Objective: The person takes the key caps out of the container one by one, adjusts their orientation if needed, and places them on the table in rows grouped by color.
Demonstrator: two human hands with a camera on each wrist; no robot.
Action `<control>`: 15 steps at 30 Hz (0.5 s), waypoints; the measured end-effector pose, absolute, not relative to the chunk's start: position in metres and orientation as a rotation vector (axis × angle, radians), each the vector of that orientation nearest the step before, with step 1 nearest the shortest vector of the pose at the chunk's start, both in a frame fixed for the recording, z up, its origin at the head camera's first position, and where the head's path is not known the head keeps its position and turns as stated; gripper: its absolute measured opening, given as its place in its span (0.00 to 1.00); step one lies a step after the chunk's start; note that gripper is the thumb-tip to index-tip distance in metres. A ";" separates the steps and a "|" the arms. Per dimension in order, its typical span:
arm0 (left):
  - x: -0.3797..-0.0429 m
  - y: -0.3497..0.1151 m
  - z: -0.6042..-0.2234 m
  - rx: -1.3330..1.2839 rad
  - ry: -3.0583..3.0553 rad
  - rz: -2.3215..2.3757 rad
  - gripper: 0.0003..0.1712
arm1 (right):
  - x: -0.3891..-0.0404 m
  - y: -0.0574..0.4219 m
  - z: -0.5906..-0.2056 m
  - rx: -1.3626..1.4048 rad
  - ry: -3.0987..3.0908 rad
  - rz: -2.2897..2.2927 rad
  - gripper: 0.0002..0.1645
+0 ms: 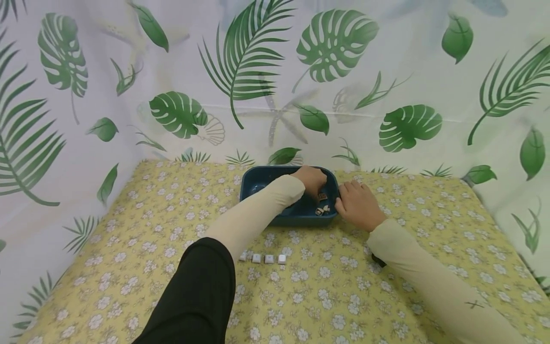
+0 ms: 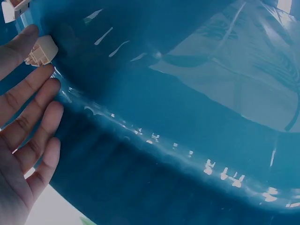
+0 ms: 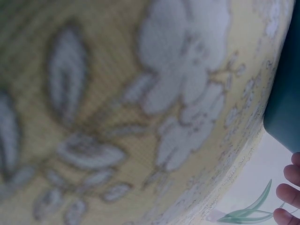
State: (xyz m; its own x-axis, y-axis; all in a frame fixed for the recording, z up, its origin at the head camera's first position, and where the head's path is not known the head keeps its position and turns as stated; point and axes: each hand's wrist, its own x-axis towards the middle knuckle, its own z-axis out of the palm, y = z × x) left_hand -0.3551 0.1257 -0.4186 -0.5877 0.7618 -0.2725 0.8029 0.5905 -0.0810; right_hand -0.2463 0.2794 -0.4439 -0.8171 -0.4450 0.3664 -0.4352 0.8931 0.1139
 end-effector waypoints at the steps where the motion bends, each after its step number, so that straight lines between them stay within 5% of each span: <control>1: -0.356 0.125 -0.419 1.289 2.608 -0.261 0.16 | -0.246 0.279 -0.443 0.646 -2.672 -0.036 0.14; 15: -0.378 0.113 -0.442 1.151 2.553 0.106 0.13 | -0.245 0.278 -0.442 0.624 -2.699 -0.055 0.15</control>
